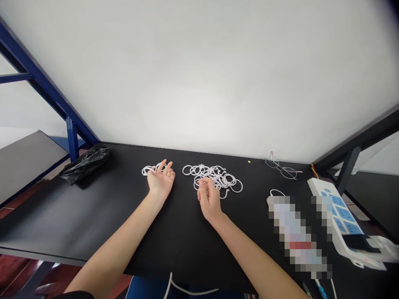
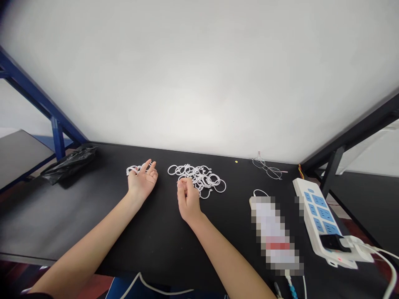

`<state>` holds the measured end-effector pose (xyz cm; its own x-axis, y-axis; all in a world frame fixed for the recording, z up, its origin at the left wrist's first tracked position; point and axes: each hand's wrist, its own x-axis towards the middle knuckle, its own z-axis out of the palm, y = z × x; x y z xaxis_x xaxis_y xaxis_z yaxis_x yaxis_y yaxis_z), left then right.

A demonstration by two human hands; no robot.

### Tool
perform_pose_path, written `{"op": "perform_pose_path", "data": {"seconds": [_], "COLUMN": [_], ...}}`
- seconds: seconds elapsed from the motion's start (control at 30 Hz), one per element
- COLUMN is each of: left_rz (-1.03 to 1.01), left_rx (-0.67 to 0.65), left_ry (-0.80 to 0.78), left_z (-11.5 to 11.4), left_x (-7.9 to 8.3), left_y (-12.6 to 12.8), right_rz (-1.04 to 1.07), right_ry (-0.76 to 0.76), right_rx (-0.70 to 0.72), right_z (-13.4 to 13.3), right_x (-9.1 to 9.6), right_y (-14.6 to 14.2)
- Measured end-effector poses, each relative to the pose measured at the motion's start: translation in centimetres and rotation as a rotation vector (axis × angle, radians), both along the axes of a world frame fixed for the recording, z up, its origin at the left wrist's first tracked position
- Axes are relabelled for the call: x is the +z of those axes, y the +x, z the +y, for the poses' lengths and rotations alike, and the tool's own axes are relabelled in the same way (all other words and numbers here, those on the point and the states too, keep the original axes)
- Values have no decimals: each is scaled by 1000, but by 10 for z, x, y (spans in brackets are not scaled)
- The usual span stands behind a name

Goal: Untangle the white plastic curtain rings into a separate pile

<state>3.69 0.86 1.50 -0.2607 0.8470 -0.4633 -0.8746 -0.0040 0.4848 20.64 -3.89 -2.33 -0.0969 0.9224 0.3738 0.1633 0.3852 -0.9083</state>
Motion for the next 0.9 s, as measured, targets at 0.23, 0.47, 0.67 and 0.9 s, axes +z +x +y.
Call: {"op": "perform_pose_path", "data": {"seconds": [0.23,0.47,0.67,0.9], "left_rz": [-59,-93,-65,165], "left_rx": [-23,2,23,-41], "left_ry": [48,51,20,40], "left_z": [-1,-2,-2,-1], "left_x": [1,3,2,-1], "left_y": [-5,-5,-5,0], "right_rz": [9,13,5,-6], "right_ry": [-10,-2,-5,-1], "right_rx": [1,3,1,-8], "right_z": [0,-1,-1,-2], "right_x": [1,1,2,3], "right_y": [0,0,0,0]}}
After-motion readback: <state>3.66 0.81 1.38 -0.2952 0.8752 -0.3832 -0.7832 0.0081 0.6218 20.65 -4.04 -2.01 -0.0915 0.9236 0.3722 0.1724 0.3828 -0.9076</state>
